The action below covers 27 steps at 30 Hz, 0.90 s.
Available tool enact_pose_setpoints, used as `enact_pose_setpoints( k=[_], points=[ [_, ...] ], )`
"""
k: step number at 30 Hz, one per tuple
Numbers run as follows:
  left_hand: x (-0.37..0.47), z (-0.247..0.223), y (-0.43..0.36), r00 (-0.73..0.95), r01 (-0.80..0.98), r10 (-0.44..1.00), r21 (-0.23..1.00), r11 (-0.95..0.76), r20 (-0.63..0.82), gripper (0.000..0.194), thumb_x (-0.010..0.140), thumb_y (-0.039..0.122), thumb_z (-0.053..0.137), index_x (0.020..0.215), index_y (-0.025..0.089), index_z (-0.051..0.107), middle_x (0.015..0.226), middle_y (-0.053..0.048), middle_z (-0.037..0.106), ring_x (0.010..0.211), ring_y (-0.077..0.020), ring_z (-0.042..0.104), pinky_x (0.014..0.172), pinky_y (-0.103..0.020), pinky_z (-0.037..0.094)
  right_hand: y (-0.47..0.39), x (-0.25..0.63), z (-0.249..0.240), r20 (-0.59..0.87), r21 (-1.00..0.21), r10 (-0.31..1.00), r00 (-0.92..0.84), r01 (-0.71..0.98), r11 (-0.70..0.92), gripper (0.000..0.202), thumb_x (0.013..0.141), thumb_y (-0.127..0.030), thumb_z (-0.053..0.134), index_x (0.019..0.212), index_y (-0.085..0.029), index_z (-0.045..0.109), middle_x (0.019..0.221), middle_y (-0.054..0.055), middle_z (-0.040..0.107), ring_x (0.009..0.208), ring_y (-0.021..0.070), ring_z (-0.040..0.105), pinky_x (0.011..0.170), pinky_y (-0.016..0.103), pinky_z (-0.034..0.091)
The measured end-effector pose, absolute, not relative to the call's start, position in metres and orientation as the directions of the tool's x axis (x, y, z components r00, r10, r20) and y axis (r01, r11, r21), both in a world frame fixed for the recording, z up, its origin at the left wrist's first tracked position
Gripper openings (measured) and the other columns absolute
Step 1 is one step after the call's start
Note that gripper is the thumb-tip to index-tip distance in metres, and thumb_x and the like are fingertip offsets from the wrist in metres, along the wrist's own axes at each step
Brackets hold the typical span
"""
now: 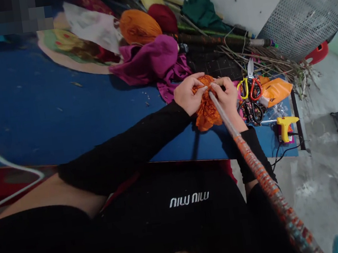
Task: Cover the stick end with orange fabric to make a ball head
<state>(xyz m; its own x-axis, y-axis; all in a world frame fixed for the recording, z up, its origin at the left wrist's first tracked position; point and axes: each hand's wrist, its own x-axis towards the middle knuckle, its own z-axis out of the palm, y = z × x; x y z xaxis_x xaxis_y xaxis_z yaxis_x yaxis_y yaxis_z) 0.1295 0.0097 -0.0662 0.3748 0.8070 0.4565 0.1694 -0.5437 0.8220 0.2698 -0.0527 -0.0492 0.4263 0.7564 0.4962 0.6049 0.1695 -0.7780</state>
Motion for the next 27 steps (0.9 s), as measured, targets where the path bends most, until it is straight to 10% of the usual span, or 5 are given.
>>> enact_pose_setpoints(
  k=[9, 17, 27],
  points=[
    [0.128, -0.072, 0.009, 0.386, 0.098, 0.756, 0.791, -0.604, 0.529, 0.013, 0.086, 0.008, 0.062, 0.087, 0.020, 0.058, 0.136, -0.009, 0.072, 0.128, -0.0229, 0.068, 0.114, -0.042, 0.053, -0.072, 0.287, -0.014, 0.445, -0.840, 0.798, 0.407, 0.499, 0.214, 0.026, 0.090, -0.049, 0.070, 0.091, -0.024, 0.071, 0.095, 0.001, 0.073, 0.094, 0.0169, 0.068, 0.093, 0.036, 0.056],
    [0.123, -0.074, 0.011, 0.409, 0.115, 0.755, 0.792, -0.600, 0.513, 0.010, 0.087, 0.011, 0.062, 0.087, 0.021, 0.058, 0.137, -0.008, 0.071, 0.129, -0.0234, 0.067, 0.112, -0.043, 0.054, -0.083, 0.268, -0.010, 0.327, -0.732, 0.881, 0.343, 0.681, 0.007, 0.026, 0.083, -0.042, 0.079, 0.085, -0.021, 0.064, 0.084, -0.002, 0.066, 0.081, 0.0149, 0.059, 0.079, 0.031, 0.048],
    [0.132, -0.079, 0.019, 0.396, 0.080, 0.786, 0.836, -0.544, 0.474, 0.015, 0.085, 0.008, 0.066, 0.084, 0.021, 0.059, 0.133, -0.006, 0.074, 0.123, -0.0225, 0.070, 0.111, -0.043, 0.055, -0.063, 0.264, -0.044, 0.247, -0.899, 0.811, 0.530, 0.438, -0.012, 0.045, 0.086, -0.058, 0.069, 0.068, -0.023, 0.049, 0.063, -0.006, 0.049, 0.063, 0.0110, 0.044, 0.061, 0.028, 0.036]
  ],
)
